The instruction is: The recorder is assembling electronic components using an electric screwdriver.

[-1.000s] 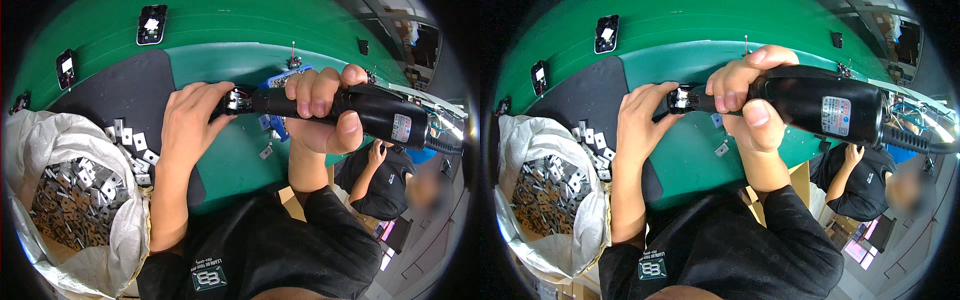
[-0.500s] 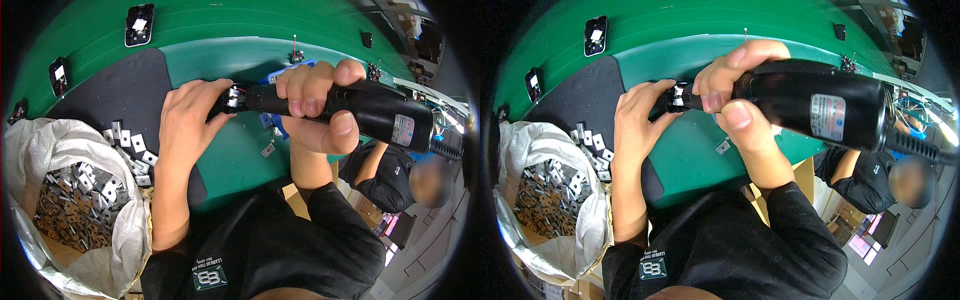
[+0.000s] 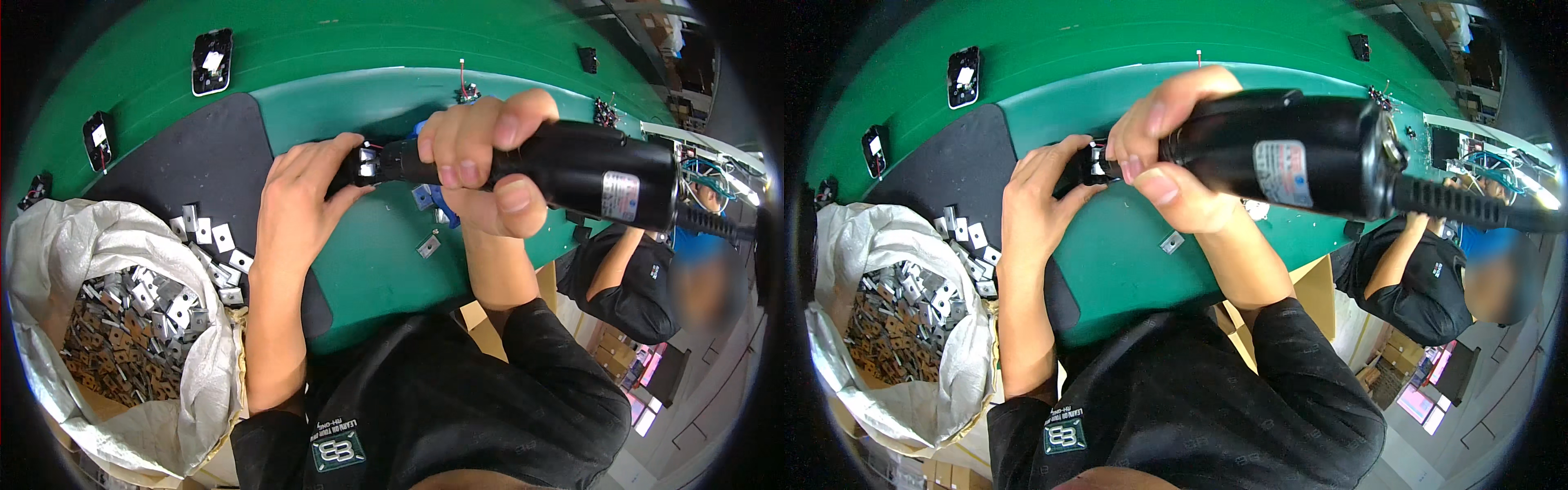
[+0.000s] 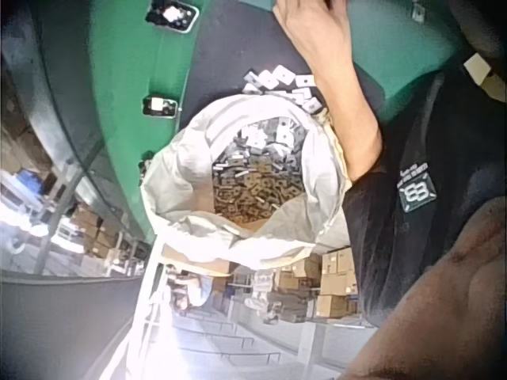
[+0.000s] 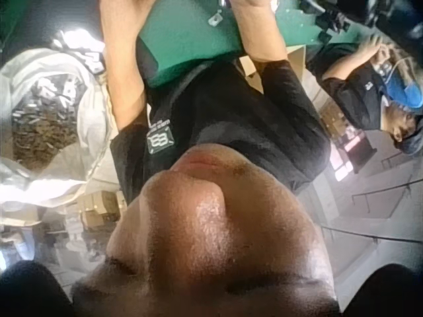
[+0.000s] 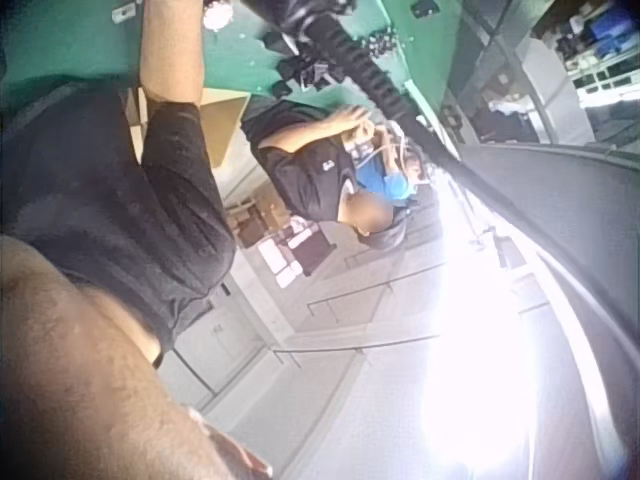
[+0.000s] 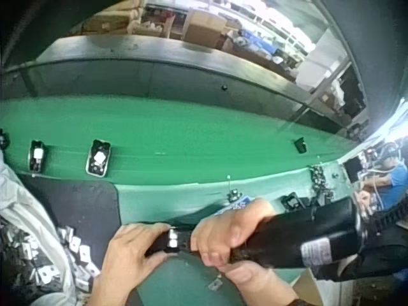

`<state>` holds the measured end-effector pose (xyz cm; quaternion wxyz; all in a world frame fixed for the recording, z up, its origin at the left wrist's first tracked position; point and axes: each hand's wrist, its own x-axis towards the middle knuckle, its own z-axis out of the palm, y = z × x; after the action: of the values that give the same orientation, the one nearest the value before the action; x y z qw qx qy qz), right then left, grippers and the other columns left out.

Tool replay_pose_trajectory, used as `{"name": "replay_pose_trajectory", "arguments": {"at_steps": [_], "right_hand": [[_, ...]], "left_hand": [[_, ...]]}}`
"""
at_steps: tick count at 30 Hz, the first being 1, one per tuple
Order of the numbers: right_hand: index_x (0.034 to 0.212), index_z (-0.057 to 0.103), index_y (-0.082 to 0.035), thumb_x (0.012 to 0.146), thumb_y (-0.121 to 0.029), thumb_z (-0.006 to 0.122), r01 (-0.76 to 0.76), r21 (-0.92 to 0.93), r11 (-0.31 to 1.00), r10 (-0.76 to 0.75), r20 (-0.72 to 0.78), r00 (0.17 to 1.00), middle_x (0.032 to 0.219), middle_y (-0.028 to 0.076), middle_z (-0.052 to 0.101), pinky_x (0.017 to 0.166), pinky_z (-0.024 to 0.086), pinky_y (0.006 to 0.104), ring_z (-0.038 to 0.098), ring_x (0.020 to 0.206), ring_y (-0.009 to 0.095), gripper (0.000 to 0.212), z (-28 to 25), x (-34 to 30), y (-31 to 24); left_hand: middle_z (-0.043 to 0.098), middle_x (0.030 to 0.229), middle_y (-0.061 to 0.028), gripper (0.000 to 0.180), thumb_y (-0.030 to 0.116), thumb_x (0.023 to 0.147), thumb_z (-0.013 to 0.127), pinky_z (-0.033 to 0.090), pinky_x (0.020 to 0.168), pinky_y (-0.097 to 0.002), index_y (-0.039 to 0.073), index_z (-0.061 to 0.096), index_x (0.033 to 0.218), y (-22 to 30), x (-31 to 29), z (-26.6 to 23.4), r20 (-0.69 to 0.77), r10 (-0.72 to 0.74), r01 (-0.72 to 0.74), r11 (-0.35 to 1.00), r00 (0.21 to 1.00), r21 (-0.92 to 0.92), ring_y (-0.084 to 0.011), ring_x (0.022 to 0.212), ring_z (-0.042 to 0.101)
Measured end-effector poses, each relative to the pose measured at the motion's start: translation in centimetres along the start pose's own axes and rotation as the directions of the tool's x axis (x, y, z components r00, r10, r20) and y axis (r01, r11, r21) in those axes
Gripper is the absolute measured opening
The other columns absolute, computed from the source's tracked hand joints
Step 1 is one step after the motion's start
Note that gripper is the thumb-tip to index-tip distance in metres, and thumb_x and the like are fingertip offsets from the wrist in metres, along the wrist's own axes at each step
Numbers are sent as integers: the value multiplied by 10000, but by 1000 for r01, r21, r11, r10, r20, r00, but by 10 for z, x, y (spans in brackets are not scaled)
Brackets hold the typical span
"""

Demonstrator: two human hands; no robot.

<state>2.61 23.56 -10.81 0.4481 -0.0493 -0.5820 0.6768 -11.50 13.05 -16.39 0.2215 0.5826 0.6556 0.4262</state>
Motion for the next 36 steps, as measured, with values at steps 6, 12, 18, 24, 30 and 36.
{"name": "replay_pose_trajectory", "arguments": {"at_steps": [6, 12, 18, 24, 30, 36], "right_hand": [[1254, 447, -83, 847, -408, 581, 83, 119, 989, -96, 111, 989, 794, -8, 506, 744, 368, 338, 470, 686, 131, 538, -36, 25, -76], [1233, 446, 22, 876, -320, 511, 71, -157, 985, -99, -172, 980, 735, 36, 503, 681, 405, 367, 484, 653, 148, 499, -59, 7, -70], [1179, 466, 34, 845, -262, 542, 78, -187, 979, -107, -152, 982, 709, 47, 512, 652, 449, 351, 508, 612, 150, 452, -52, 8, -76], [1174, 470, 41, 849, -225, 538, 38, -232, 972, -90, -214, 973, 711, 61, 513, 660, 457, 355, 512, 616, 155, 425, -63, 5, -65], [1213, 441, 33, 855, -261, 545, 29, -210, 977, -81, -242, 967, 735, 53, 493, 709, 423, 367, 477, 662, 160, 475, -54, 5, -69], [1171, 466, 41, 832, -227, 595, 38, -94, 995, -66, -316, 947, 709, 60, 488, 682, 431, 348, 472, 634, 156, 451, -56, 8, -71]], "left_hand": [[646, 943, -111, 484, 65, 613, 770, 477, 792, -375, 71, 611, 1070, 10, 1, 3, 11, -46, 45, 998, 999, 42, -290, 905, 601], [627, 1042, -124, 510, -34, 675, 656, 467, 849, -373, 73, 565, 1165, 17, 8, -2, 134, -144, 141, 990, 981, 30, -287, 966, 595], [471, 1281, -209, 689, -13, 702, 586, 381, 995, -414, 38, 389, 1360, 26, 2, 6, 56, -97, 86, 980, 994, 180, -363, 1158, 474], [463, 1227, -219, 891, 273, 566, 840, 387, 951, -453, 15, 424, 1310, 47, 1, 35, -79, -28, 51, 950, 997, 307, -389, 1116, 463], [486, 1106, -188, 497, 90, 597, 740, 415, 867, -441, 42, 580, 1065, 37, 16, 30, -23, 67, -56, 949, 998, 310, -368, 1017, 486], [444, 1180, -187, 479, -37, 654, 627, 425, 946, -423, 69, 575, 1118, 6, 48, 10, -38, 137, -122, 955, 990, 270, -384, 1126, 454]]}}
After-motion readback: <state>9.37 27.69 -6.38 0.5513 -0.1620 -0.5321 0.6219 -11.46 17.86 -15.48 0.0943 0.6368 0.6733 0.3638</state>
